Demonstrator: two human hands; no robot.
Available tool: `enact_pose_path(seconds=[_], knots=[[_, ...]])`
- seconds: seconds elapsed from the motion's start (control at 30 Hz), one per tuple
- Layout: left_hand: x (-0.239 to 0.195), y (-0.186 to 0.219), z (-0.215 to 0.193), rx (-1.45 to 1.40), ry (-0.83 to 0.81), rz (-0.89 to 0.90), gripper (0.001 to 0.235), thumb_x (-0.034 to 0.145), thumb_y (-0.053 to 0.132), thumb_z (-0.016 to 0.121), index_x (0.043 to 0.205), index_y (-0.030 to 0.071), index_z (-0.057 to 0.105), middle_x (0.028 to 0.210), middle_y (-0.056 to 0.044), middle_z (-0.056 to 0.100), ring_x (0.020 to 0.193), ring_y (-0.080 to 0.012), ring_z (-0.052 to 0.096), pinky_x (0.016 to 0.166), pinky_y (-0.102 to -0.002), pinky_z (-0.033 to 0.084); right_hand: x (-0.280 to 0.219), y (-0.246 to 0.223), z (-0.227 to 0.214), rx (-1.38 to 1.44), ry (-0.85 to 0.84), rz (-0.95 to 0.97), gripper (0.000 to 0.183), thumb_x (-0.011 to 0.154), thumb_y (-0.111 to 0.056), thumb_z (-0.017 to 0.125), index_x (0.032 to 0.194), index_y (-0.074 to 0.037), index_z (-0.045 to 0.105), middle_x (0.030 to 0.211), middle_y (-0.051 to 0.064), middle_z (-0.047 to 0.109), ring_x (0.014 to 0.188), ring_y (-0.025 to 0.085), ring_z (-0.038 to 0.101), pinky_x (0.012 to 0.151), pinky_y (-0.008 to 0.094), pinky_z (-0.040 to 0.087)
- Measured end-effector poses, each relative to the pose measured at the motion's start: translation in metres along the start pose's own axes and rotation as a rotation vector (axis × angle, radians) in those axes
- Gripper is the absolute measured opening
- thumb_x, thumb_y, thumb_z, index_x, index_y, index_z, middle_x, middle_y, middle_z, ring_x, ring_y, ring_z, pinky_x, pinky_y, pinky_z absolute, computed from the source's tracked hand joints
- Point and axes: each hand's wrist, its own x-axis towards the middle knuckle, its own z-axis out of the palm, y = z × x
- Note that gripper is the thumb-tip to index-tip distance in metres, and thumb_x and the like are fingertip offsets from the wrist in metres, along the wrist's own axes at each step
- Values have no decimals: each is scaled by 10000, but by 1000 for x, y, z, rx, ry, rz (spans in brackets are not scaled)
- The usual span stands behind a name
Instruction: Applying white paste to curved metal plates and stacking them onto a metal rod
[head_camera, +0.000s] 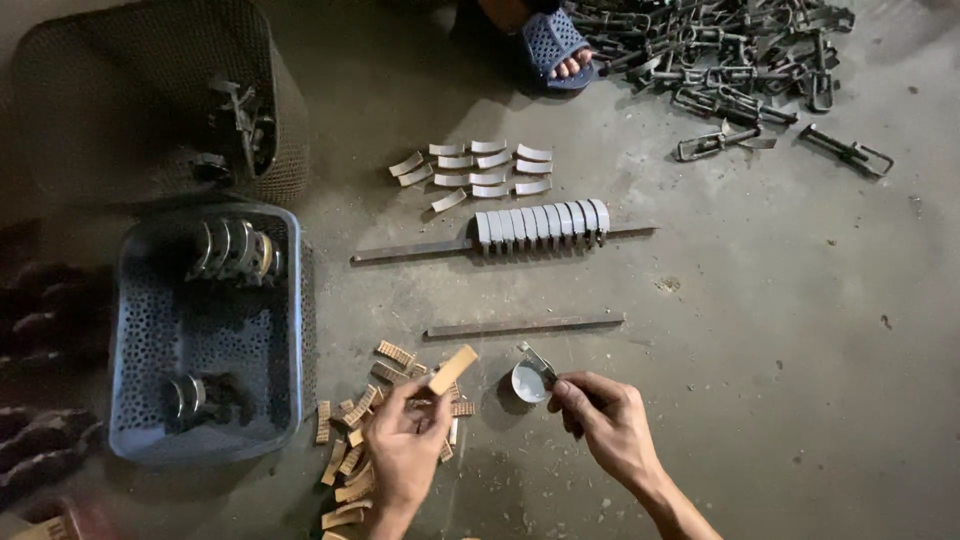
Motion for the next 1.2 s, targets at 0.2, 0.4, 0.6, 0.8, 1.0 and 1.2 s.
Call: enact_pose_path(seconds=[0.2,0.4,0.6,0.8,1.0,1.2], knots=[[-5,35,34,-327,146,121,338,775,23,854,1082,48,715,950,-87,823,744,-117,820,473,-137,655,-3,-11,-4,334,-68,253,242,928,-96,729,831,105,819,544,137,649,426,152,468,390,285,347],[-7,54,37,-511,-6,121,244,767,33,840,975,36,712,983,-100,792,857,-184,780,789,-280,688,5,-12,2,259,-195,289,217,934,-77,705,815,60,824,526,104,624,418,125,417,389,273,297],[-9,31,44,-352,71,161,216,771,116,843,922,43,707,951,-115,804,802,-186,781,748,-292,685,24,-21,-14,-104,-208,292,207,918,-187,747,875,-43,890,586,98,726,456,143,534,407,269,380],[-6,46,40,-462,44,180,228,783,21,821,976,2,701,975,-149,804,838,-201,807,763,-262,703,1,-27,-15,-319,55,-162,187,852,-222,741,918,-84,850,564,39,780,386,104,617,318,249,474],[-14,41,42,-276,57,220,310,751,98,852,1006,25,691,999,-143,800,833,-194,801,770,-278,702,-7,-16,3,-370,98,-298,116,840,-122,741,861,-31,811,535,27,705,370,87,479,340,279,363],[-17,38,44,-291,27,190,297,739,56,845,992,18,693,987,-132,798,761,-178,786,713,-273,703,4,-9,-8,-272,134,-149,171,838,-166,753,917,-41,839,556,49,752,412,110,626,367,249,463]])
